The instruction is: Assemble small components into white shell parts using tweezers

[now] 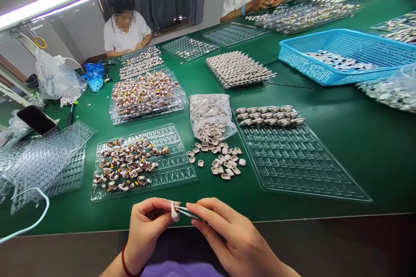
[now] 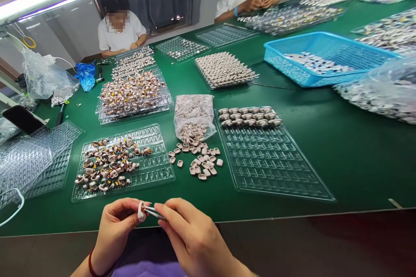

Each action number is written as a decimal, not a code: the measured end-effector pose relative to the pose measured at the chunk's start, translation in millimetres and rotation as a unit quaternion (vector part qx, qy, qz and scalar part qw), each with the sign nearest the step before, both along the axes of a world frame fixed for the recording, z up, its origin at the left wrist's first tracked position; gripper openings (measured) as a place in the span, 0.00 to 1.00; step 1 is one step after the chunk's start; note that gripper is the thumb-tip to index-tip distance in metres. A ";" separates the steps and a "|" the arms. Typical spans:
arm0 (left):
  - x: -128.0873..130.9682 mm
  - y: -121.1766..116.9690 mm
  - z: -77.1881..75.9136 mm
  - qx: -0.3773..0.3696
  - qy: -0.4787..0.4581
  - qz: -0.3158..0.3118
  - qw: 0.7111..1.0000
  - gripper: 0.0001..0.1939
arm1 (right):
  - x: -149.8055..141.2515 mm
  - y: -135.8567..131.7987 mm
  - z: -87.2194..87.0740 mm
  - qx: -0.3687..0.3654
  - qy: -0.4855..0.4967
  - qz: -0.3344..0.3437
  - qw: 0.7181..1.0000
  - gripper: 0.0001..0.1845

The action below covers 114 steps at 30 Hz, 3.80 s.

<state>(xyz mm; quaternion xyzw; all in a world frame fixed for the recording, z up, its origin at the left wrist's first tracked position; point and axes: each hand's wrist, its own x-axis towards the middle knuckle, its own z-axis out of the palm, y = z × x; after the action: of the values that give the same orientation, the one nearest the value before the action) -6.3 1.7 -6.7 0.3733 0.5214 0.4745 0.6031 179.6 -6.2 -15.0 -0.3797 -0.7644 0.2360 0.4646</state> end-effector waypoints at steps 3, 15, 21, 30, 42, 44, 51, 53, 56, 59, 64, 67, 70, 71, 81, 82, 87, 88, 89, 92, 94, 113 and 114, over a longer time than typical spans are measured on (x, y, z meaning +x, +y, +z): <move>0.5 -0.9 2.6 0.024 0.026 0.003 0.999 0.05 | 0.0 0.0 0.3 0.017 -0.013 -0.009 1.000 0.16; -1.0 -0.1 4.6 0.091 0.104 -0.005 0.990 0.05 | -0.1 -1.9 -2.8 0.048 -0.026 -0.036 0.998 0.18; -0.9 -0.3 0.5 0.044 0.055 0.001 0.998 0.04 | -3.2 -3.9 -5.0 0.026 0.010 -0.034 0.999 0.18; 4.8 -9.1 -12.4 0.007 -0.033 0.045 0.998 0.07 | -11.5 -13.0 -13.7 0.069 0.019 -0.087 0.994 0.21; 17.0 -9.5 -9.4 0.013 -0.096 0.124 0.988 0.10 | -19.5 -13.7 -24.8 0.082 0.029 -0.101 0.991 0.21; 17.6 -8.0 -7.0 0.007 -0.104 0.127 0.986 0.10 | -17.2 -11.7 -24.2 0.102 0.010 -0.104 0.989 0.21; 15.8 -6.3 -4.7 0.005 -0.110 0.128 0.986 0.10 | -8.6 -4.1 -15.0 0.060 0.014 -0.075 0.995 0.19; 15.3 -7.0 -5.2 0.010 -0.106 0.121 0.987 0.09 | -7.6 -3.1 -12.5 0.043 0.027 -0.071 0.996 0.19; 15.0 -7.5 -6.8 0.017 -0.098 0.110 0.989 0.09 | -7.6 -2.4 -11.1 0.045 0.020 -0.062 0.997 0.19; 14.5 -7.7 -8.3 0.023 -0.093 0.106 0.990 0.08 | -8.4 -2.1 -12.0 0.055 0.006 -0.064 0.996 0.19; 14.5 -8.0 -8.2 0.023 -0.086 0.105 0.990 0.08 | -10.0 -2.5 -12.1 0.088 -0.013 -0.085 0.992 0.18; 15.9 -7.0 -6.9 0.015 -0.089 0.112 0.990 0.08 | -10.2 -3.2 -12.2 0.130 -0.037 -0.101 0.986 0.19; 17.9 -5.6 -5.5 0.006 -0.101 0.121 0.987 0.09 | -11.0 -4.1 -14.5 0.163 -0.058 -0.121 0.977 0.18; 18.5 -5.3 -5.0 0.002 -0.104 0.125 0.987 0.09 | -11.7 -4.7 -15.7 0.165 -0.059 -0.126 0.976 0.17; 14.2 -0.1 -2.4 -0.004 -0.082 0.152 0.985 0.11 | -7.7 -0.1 -19.3 0.092 -0.054 -0.098 0.989 0.17; 12.1 1.2 -1.9 -0.002 -0.075 0.154 0.985 0.11 | -1.1 8.2 -20.6 0.064 -0.057 -0.091 0.992 0.16; 6.6 6.1 1.6 0.000 -0.066 0.147 0.987 0.12 | 35.0 66.2 -34.4 -0.050 -0.142 -0.176 0.973 0.10; 6.8 6.4 2.0 -0.001 -0.069 0.145 0.987 0.12 | 38.4 76.0 -37.1 -0.057 -0.152 -0.172 0.972 0.10; 7.4 6.6 2.1 -0.003 -0.071 0.143 0.987 0.11 | 40.0 84.1 -39.2 -0.061 -0.158 -0.165 0.972 0.10; 9.1 6.8 1.6 -0.009 -0.078 0.138 0.987 0.11 | 37.3 97.6 -42.0 -0.074 -0.166 -0.141 0.973 0.09; 9.6 6.9 0.9 -0.016 -0.080 0.136 0.987 0.11 | 33.9 99.8 -41.3 -0.081 -0.159 -0.130 0.975 0.09; 14.0 0.7 6.4 -0.023 -0.099 0.074 0.992 0.09 | -6.0 24.0 -0.3 -0.216 0.178 0.042 0.959 0.08; 14.0 0.0 5.6 -0.016 -0.097 0.068 0.993 0.08 | -6.5 23.6 0.2 -0.212 0.174 0.045 0.961 0.08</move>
<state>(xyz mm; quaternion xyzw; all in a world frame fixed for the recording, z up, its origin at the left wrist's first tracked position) 7.8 1.7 -1.1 0.2794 0.4921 0.5402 0.6229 173.1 17.4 -14.8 -0.3874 -0.6205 0.4756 0.4886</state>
